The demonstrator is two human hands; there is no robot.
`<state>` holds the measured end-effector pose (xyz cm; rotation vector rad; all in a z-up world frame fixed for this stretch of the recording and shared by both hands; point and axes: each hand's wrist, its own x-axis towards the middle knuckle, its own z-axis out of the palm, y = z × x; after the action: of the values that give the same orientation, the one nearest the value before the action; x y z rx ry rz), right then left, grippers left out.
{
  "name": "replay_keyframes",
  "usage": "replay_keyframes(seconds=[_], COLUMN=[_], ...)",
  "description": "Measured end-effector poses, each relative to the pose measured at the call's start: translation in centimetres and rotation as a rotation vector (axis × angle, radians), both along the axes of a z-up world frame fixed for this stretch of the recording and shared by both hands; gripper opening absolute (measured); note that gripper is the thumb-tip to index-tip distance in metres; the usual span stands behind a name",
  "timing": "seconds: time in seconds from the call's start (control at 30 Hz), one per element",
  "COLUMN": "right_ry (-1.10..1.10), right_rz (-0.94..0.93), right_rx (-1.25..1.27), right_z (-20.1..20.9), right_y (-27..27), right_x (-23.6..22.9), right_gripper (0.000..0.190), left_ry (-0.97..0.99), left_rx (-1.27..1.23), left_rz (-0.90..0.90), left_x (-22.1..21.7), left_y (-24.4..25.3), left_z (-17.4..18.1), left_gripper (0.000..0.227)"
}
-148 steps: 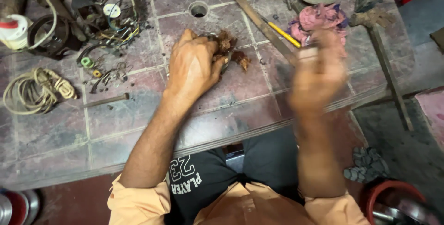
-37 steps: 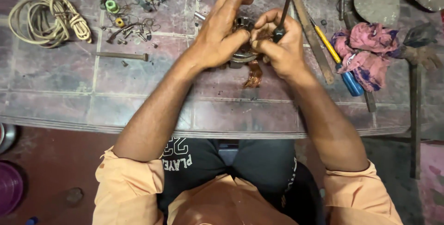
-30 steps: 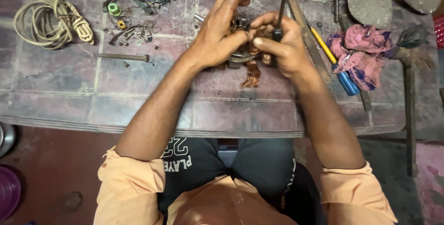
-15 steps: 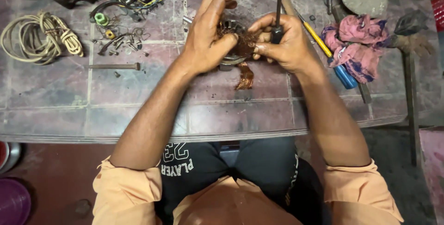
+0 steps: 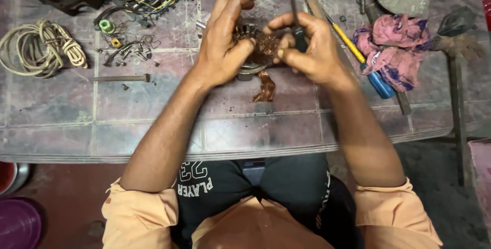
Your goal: The person is disassembling an electric motor component, removing copper wiring and cleaning parts.
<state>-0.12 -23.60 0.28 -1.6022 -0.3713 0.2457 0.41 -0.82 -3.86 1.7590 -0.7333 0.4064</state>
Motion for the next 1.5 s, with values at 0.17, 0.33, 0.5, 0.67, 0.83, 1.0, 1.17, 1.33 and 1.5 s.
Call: replay_keyframes(seconds=[0.17, 0.33, 0.5, 0.67, 0.83, 1.0, 1.17, 1.33, 1.5], right_ry=[-0.159, -0.224, -0.340, -0.412, -0.248, 0.008, -0.065, -0.126, -0.202], right_rz=[0.151, 0.068, -0.092, -0.221, 0.038, 0.170, 0.147, 0.056, -0.025], right_rx=[-0.151, -0.166, -0.052, -0.102, 0.020, 0.104, 0.008, 0.065, 0.093], right_z=[-1.9, -3.4, -3.5, -3.3, -1.6, 1.2, -2.6, -3.6, -4.0], right_y=[-1.5, -0.6, 1.9, 3.0, -0.3, -0.3, -0.4, -0.3, -0.3], right_x=[0.7, 0.0, -1.5, -1.9, -0.2, -0.6, -0.1, 0.0, 0.1], right_gripper=[0.053, 0.036, 0.037, 0.042, 0.046, 0.045, 0.030, 0.022, 0.019], left_ry=[-0.043, -0.030, -0.016, -0.015, -0.018, -0.020, -0.039, 0.049, -0.121], left_rx=[-0.021, -0.030, -0.020, -0.097, -0.006, -0.025, 0.016, 0.027, 0.193], left_rz=[-0.025, -0.046, -0.035, -0.086, -0.023, -0.085, -0.054, -0.016, 0.109], left_x=[0.3, 0.0, -0.3, 0.4, -0.4, 0.3, 0.0, -0.4, -0.4], left_y=[0.0, -0.1, -0.5, -0.4, -0.2, 0.2, 0.4, 0.1, 0.4], left_z=[-0.6, -0.3, 0.0, -1.9, 0.0, -0.5, -0.2, 0.7, 0.9], left_gripper=[0.058, 0.057, 0.065, 0.060, 0.061, 0.064, 0.061, 0.065, 0.040])
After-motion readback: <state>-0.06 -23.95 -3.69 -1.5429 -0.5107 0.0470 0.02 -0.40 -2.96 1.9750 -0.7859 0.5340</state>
